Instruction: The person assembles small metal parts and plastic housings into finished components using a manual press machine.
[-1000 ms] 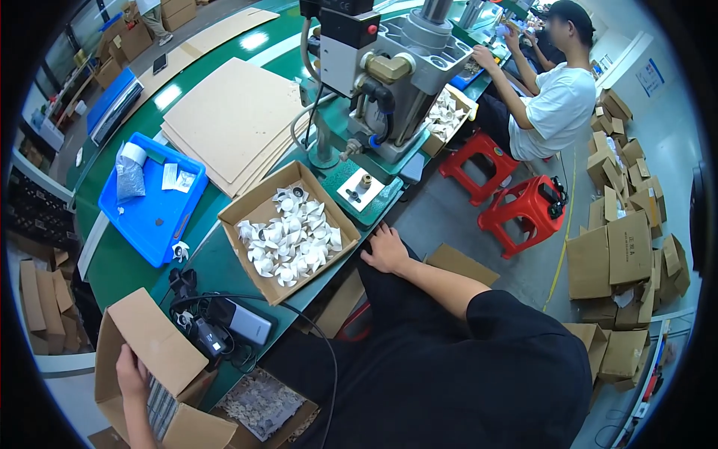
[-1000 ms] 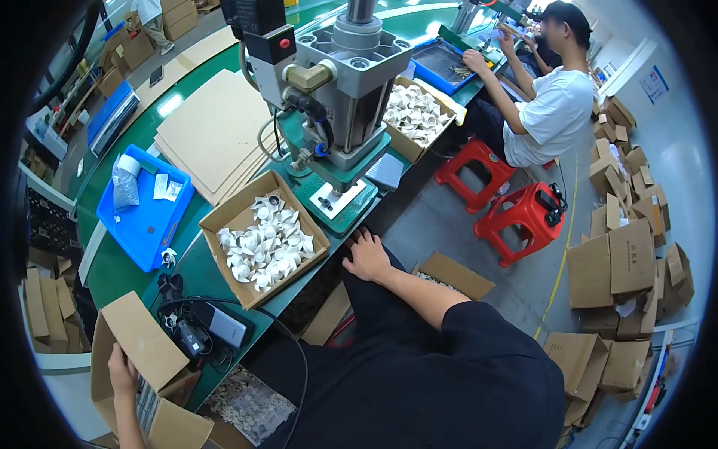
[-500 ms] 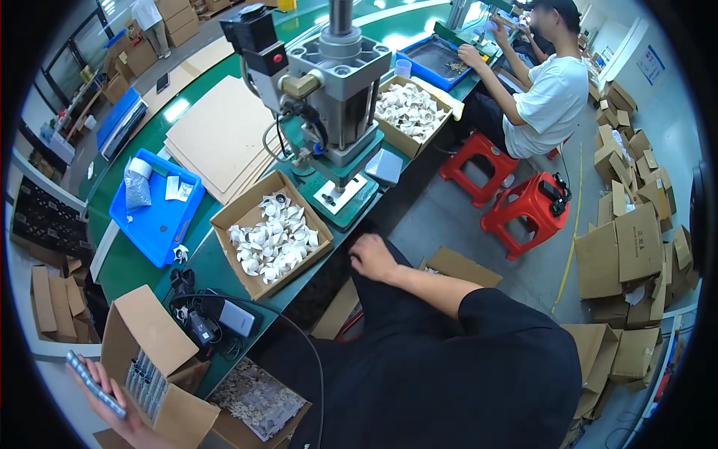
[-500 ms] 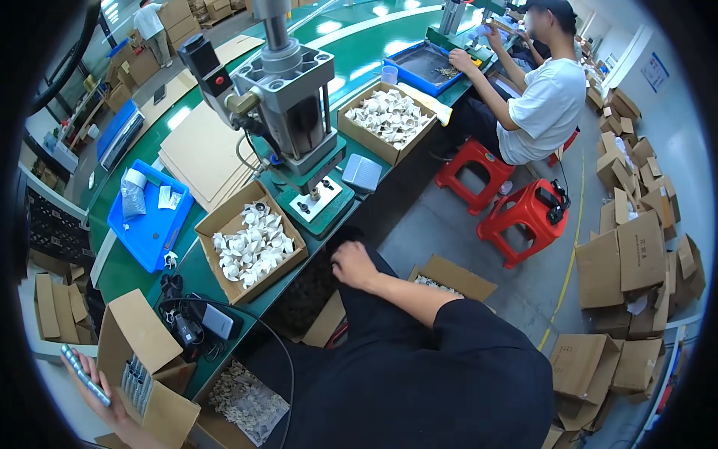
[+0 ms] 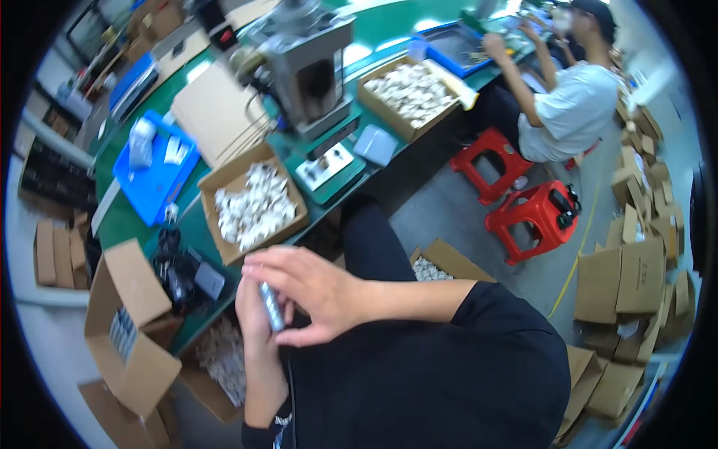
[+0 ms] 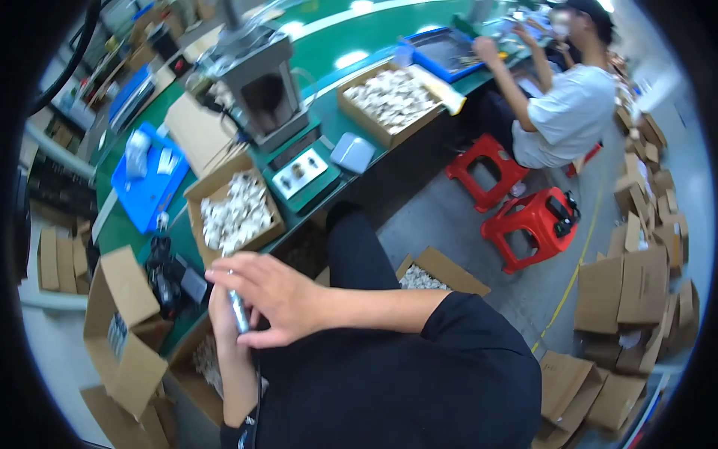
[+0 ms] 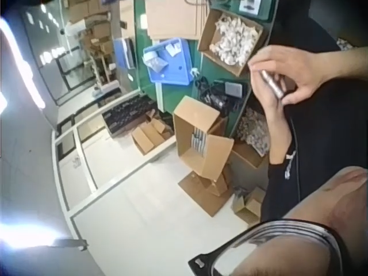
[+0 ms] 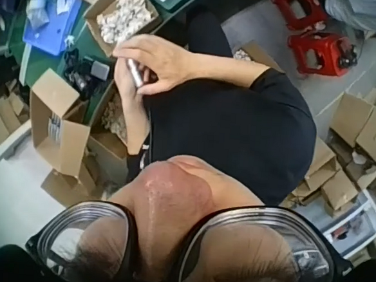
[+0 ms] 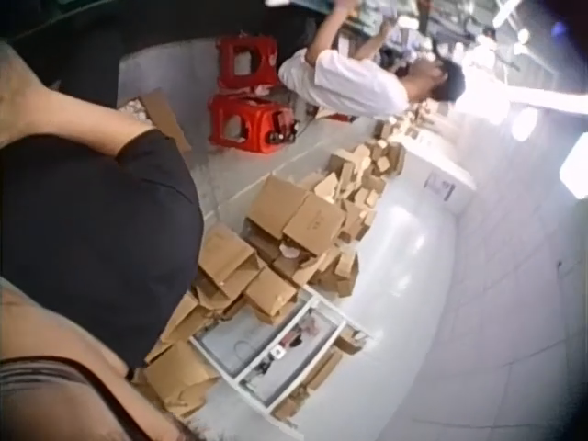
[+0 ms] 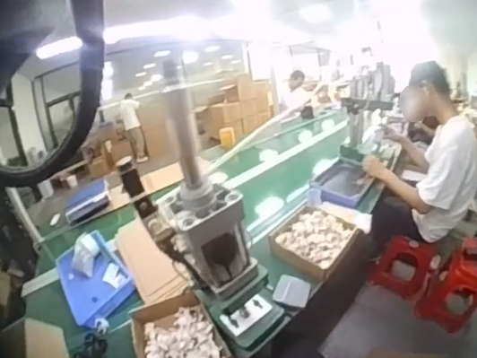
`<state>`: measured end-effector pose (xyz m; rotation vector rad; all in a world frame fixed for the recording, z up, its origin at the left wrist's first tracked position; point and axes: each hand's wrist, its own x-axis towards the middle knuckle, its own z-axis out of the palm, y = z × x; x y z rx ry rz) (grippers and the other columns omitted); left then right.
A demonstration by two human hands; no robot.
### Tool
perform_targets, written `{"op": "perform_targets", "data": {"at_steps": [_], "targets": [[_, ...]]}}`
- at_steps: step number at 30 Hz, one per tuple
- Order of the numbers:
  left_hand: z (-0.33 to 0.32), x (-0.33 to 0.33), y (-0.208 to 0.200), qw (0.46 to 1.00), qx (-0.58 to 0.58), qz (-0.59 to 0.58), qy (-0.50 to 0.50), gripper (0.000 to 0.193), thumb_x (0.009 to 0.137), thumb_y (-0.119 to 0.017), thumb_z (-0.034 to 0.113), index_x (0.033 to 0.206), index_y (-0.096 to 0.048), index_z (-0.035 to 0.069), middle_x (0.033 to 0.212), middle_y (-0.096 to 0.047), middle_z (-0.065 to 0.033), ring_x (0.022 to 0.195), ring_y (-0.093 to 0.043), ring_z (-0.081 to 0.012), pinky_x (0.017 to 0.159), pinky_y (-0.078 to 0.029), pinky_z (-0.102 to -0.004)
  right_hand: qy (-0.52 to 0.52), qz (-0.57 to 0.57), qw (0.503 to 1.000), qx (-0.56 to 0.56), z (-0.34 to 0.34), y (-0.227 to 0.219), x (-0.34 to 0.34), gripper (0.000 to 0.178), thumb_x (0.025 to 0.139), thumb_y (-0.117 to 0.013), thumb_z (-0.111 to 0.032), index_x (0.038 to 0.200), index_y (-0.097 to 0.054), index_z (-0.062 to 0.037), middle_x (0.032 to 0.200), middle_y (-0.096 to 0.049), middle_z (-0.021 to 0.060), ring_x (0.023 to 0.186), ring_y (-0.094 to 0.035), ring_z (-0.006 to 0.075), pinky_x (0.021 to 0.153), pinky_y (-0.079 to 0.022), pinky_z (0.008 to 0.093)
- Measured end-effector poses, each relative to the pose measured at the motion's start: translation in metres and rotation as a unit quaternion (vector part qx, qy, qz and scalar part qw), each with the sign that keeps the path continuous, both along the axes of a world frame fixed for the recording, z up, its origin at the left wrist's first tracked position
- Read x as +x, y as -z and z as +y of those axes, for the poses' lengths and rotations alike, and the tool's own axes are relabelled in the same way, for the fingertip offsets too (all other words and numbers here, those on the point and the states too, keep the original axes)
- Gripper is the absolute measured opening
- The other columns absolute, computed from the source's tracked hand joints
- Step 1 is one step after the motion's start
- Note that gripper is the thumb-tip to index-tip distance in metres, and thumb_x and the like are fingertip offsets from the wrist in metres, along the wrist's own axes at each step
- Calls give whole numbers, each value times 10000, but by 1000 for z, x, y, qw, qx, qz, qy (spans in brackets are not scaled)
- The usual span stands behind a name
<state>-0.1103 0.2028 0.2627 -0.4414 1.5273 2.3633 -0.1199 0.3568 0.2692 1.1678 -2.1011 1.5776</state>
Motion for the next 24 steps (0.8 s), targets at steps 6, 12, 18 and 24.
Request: {"op": "perform_targets", "data": {"at_steps": [6, 12, 18, 24], "targets": [[12, -11, 19, 993, 116, 27, 22, 346, 1024, -396, 371, 949, -511, 54, 640, -501, -42, 448, -488, -103, 314, -396, -224, 51, -13, 999, 10, 11, 30, -2, 990, 585, -877, -261, 1382, -354, 7, 1394, -353, 247, 1267, -394, 401, 1037, -362, 438], [15, -11, 17, 995, 91, 11, 26, 347, 1024, -393, 379, 958, -490, 53, 670, -515, -51, 474, -515, -106, 325, -449, -230, -7, -67, 997, -31, 12, 38, -11, 986, 575, -856, -193, 1399, -344, -19, 1400, -342, 227, 1244, -431, 385, 1009, -405, 417], [14, -9, 15, 998, 63, 18, -5, 369, 1020, -392, 408, 968, -485, 55, 683, -526, -58, 498, -547, -111, 332, -477, -233, -45, -66, 996, -27, 9, 43, -17, 1029, 578, -861, -218, 1418, -300, -19, 1410, -325, 223, 1295, -377, 384, 1057, -356, 433], [12, -6, 19, 997, 75, 14, 15, 398, 1015, -392, 431, 990, -497, 47, 698, -542, -57, 507, -557, -109, 346, -484, -232, -41, -96, 994, -16, 7, 41, -12, 1015, 572, -850, -191, 1414, -309, -21, 1417, -309, 218, 1272, -395, 375, 1028, -389, 419]]}}
